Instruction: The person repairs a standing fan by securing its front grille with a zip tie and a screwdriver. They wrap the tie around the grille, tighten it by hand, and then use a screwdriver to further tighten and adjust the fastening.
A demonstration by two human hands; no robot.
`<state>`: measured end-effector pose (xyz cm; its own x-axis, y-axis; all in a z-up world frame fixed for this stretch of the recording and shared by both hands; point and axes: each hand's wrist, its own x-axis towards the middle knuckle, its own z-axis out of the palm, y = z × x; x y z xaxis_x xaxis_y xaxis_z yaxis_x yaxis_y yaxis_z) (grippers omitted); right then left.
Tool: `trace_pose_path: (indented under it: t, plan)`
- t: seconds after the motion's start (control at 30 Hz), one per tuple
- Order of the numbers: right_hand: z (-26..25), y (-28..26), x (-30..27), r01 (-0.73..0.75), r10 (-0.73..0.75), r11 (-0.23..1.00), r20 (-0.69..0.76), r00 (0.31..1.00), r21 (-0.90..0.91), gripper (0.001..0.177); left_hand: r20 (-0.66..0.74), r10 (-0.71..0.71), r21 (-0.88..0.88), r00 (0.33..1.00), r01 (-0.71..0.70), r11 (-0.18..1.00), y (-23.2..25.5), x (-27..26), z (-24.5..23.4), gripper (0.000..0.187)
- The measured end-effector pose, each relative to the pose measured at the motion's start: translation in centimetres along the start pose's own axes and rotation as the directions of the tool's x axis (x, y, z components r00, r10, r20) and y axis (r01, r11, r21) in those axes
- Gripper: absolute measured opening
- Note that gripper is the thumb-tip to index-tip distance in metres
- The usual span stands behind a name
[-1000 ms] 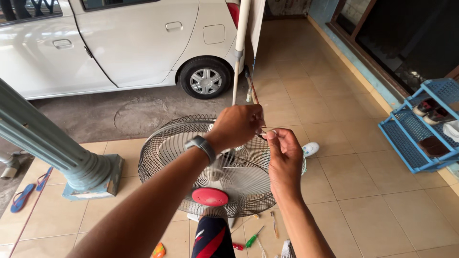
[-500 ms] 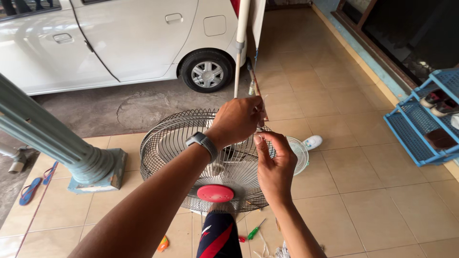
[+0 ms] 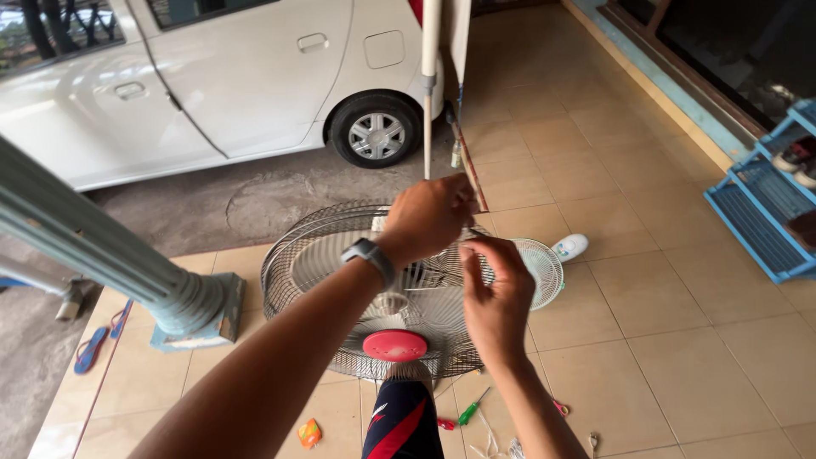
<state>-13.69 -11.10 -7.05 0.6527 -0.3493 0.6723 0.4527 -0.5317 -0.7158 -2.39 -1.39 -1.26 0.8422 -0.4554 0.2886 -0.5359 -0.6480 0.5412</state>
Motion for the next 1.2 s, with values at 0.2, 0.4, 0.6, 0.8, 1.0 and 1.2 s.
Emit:
trace_pose_path:
  t: [0.2,0.4,0.6,0.8,1.0,1.2]
  plan:
    - [0.5,0.3,0.2,-0.061,0.061,0.998,0.017,0.998,-0.005,0.010,-0.044,0.094,-0.071,0.995,-0.097,0.993,-1.3,0.0,-0.5,0.021]
    - [-0.1,1.3,1.1,-0.284,0.277,0.889,0.070,0.958,0.360,0.018,0.059,0.168,-0.104,0.984,-0.161,0.981,-0.2,-0.8,-1.3,0.017]
    - [-0.3,1.1,2.0,-0.271,0.260,0.919,0.078,0.962,0.288,0.017,0.070,0.202,-0.092,0.977,-0.196,0.976,-0.1,-1.1,-1.6,0.028]
    - [-0.5,-0.5,0.6,-0.026,0.029,0.996,0.026,0.999,-0.081,0.010,0.161,0.139,-0.135,0.977,-0.118,0.984,-0.7,-0.5,-1.3,0.022]
    - [-0.7,-1.1,0.4,0.125,-0.121,0.964,0.032,0.992,-0.233,0.011,0.236,0.215,-0.200,0.948,-0.169,0.965,-1.1,-0.2,-1.6,0.028]
    - [-0.9,-1.2,-0.1,0.147,-0.129,0.956,0.090,0.988,-0.252,0.014,0.265,0.172,-0.194,0.949,-0.122,0.973,-1.0,-0.1,-1.8,0.034]
